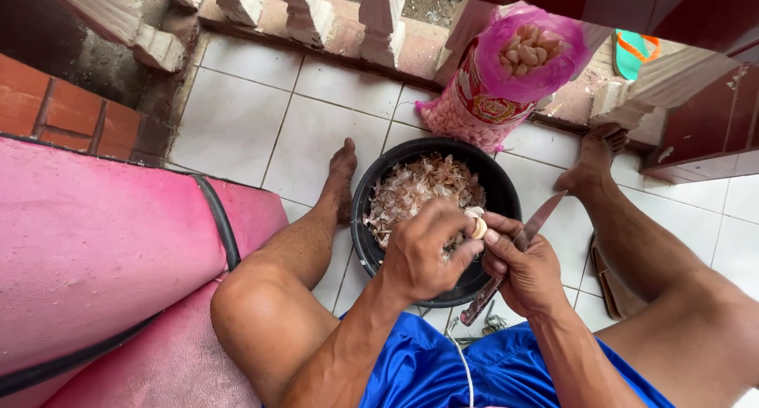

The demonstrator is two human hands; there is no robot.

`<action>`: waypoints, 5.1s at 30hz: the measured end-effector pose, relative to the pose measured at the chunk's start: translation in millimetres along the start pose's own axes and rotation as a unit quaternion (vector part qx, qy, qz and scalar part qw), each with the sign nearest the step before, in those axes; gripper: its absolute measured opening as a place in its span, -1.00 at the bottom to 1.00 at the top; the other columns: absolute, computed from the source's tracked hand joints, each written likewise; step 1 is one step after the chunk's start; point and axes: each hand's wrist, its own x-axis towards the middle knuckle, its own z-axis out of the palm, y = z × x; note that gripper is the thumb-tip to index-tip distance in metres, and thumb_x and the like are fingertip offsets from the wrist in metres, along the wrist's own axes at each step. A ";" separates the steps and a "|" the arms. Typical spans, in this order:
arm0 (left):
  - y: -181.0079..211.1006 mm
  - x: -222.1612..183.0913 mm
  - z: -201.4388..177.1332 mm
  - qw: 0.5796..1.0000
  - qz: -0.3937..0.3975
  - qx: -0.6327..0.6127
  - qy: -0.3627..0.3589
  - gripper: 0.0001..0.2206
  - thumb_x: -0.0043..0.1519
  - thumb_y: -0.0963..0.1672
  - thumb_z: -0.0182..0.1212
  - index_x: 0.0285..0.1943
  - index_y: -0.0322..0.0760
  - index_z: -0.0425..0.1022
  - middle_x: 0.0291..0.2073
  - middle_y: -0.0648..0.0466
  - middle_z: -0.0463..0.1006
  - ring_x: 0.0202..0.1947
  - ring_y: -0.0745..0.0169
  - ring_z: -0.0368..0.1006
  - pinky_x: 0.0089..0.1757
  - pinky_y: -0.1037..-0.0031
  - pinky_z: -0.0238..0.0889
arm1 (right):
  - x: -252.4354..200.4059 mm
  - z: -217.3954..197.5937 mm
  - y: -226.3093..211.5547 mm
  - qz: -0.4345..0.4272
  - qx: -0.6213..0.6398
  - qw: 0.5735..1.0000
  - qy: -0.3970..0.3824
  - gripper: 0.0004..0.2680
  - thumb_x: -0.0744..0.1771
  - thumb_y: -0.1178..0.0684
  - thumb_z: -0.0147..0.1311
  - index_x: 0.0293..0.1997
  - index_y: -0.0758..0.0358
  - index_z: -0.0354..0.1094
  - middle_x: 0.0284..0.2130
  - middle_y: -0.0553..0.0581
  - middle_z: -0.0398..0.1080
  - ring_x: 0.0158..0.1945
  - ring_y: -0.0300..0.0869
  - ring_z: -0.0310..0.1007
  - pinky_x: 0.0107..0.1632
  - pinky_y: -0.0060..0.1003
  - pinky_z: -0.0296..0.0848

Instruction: The person is peeling garlic cloves manually using their hands and a small knife, collecting the peeled cloves and skins in a bowl.

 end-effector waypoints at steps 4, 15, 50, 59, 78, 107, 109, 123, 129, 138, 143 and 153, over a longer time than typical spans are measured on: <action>6.1 -5.5 4.1 0.994 0.053 0.088 -0.025 -0.77 0.32 -0.02 0.19 -0.11 -0.25 0.57 -0.26 0.05 0.50 -0.36 0.00 0.59 -0.35 0.32 0.49 | -10.0 7.9 -4.0 -0.016 -0.011 1.000 0.002 -0.82 0.32 0.31 0.17 0.02 0.46 0.47 -0.65 0.08 0.27 -0.67 -0.32 0.08 -0.56 -0.42 0.15; -5.8 -9.2 -1.5 0.980 -0.127 -0.139 -0.058 -0.90 0.18 -0.16 0.40 -0.24 -0.31 0.67 -0.22 -0.05 0.59 -0.24 0.06 0.60 -0.18 0.33 0.47 | -3.3 -8.9 15.2 -0.015 -0.041 0.999 0.021 -0.76 0.29 0.33 0.18 0.07 0.50 0.43 -0.47 0.31 0.50 -0.70 -0.30 0.12 -0.57 -0.39 0.16; -43.5 13.6 -7.5 0.881 -0.418 0.036 -0.219 -0.62 0.22 -0.01 0.24 0.21 -0.08 0.45 -0.12 -0.08 0.65 -0.24 0.06 0.56 -0.11 0.32 0.35 | 220.8 -31.1 -89.6 -0.458 -0.644 0.613 -0.006 -0.71 0.39 0.24 0.02 0.28 0.38 0.42 -0.10 0.34 0.54 -0.22 0.17 0.51 -0.19 0.06 0.45; -47.8 -6.1 2.1 0.937 -0.231 -0.252 -0.067 -0.59 0.16 -0.19 0.45 0.16 -0.55 0.49 -0.11 -0.22 0.53 -0.31 0.19 0.55 -0.24 0.51 0.55 | 19.6 -0.7 -19.4 -0.059 -0.411 0.910 -0.001 -0.76 0.31 -0.02 0.24 0.08 0.01 0.58 -0.51 0.07 0.53 -0.46 -0.27 0.40 -0.29 -0.35 0.41; -19.9 -15.4 6.9 0.914 -0.208 -0.346 -0.049 -0.72 0.19 -0.27 0.31 0.06 -0.56 0.45 0.01 -0.15 0.48 -0.18 0.27 0.54 -0.16 0.52 0.56 | -10.2 -2.9 -23.6 -0.129 -0.285 0.948 -0.054 -0.72 0.34 0.21 0.15 0.19 0.43 0.45 -0.31 0.28 0.56 -0.26 -0.20 0.57 -0.01 -0.22 0.53; -10.4 -9.4 10.5 0.960 -0.131 -0.246 0.037 -0.69 0.29 -0.21 0.28 0.13 -0.65 0.43 -0.32 -0.12 0.46 -0.25 0.17 0.56 -0.23 0.38 0.58 | -11.4 25.1 -5.7 -0.338 -0.411 0.846 0.029 -0.75 0.30 0.27 0.25 0.08 0.51 0.47 -0.32 0.28 0.55 -0.40 -0.14 0.47 -0.34 -0.26 0.48; -3.8 -2.6 8.3 0.970 -0.112 -0.213 0.035 -0.68 0.32 -0.19 0.25 0.17 -0.62 0.44 -0.33 -0.12 0.45 -0.24 0.16 0.55 -0.23 0.35 0.55 | -8.5 27.2 -7.7 -0.377 -0.438 0.816 0.022 -0.82 0.31 0.25 0.26 -0.02 0.46 0.53 -0.35 0.26 0.55 -0.40 -0.05 0.53 -0.36 -0.24 0.49; -0.6 -1.8 1.9 0.989 -0.114 -0.059 -0.076 -0.66 0.47 -0.07 -0.10 0.27 -0.37 0.44 -0.42 -0.03 0.39 -0.50 0.20 0.36 -0.43 0.40 0.30 | 46.6 -6.7 -23.6 -0.467 -0.555 0.684 -0.079 -0.93 0.26 0.21 0.19 -0.43 0.20 0.41 -0.47 0.10 0.48 -0.47 0.03 0.48 -0.41 -0.21 0.44; -41.4 -25.7 20.2 0.871 -0.281 -0.385 -0.120 -0.64 0.49 -0.04 -0.09 0.35 -0.31 0.40 -0.45 0.04 0.47 -0.53 0.52 0.28 -0.49 0.74 0.10 | 44.8 2.5 -50.6 -0.436 -0.559 0.696 -0.115 -0.83 0.26 0.21 0.21 -0.56 0.17 0.31 -0.56 0.01 0.43 -0.56 -0.05 0.41 -0.47 -0.33 0.36; -43.9 -21.8 5.1 0.847 -0.280 -0.431 -0.133 -0.65 0.45 -0.09 0.02 0.27 -0.51 0.33 -0.36 -0.02 0.44 -0.41 0.41 0.34 -0.44 0.72 0.21 | 37.2 2.8 -36.9 -0.352 -0.500 0.787 -0.086 -0.93 0.21 0.26 0.17 -0.41 0.20 0.51 -0.49 0.16 0.52 -0.45 0.04 0.53 -0.41 -0.21 0.44; -30.0 -8.0 2.0 0.873 -0.281 -0.388 -0.094 -0.66 0.44 -0.14 0.02 0.29 -0.55 0.40 -0.28 -0.27 0.58 -0.32 0.07 0.59 -0.22 0.34 0.56 | 0.8 27.1 -45.4 -0.201 -0.406 0.886 -0.096 -0.68 0.25 0.16 0.28 0.09 0.40 0.45 -0.72 0.15 0.39 -0.59 -0.20 0.35 -0.45 -0.27 0.37; -31.6 -17.2 16.0 0.920 -0.279 -0.274 0.000 -0.73 0.40 -0.12 0.12 0.13 -0.48 0.48 -0.27 -0.14 0.56 -0.36 0.12 0.65 -0.31 0.50 0.58 | 8.4 21.9 -15.1 -0.114 -0.340 0.930 -0.085 -0.66 0.27 0.17 0.31 0.15 0.43 0.42 -0.74 0.07 0.36 -0.65 -0.27 0.30 -0.50 -0.37 0.31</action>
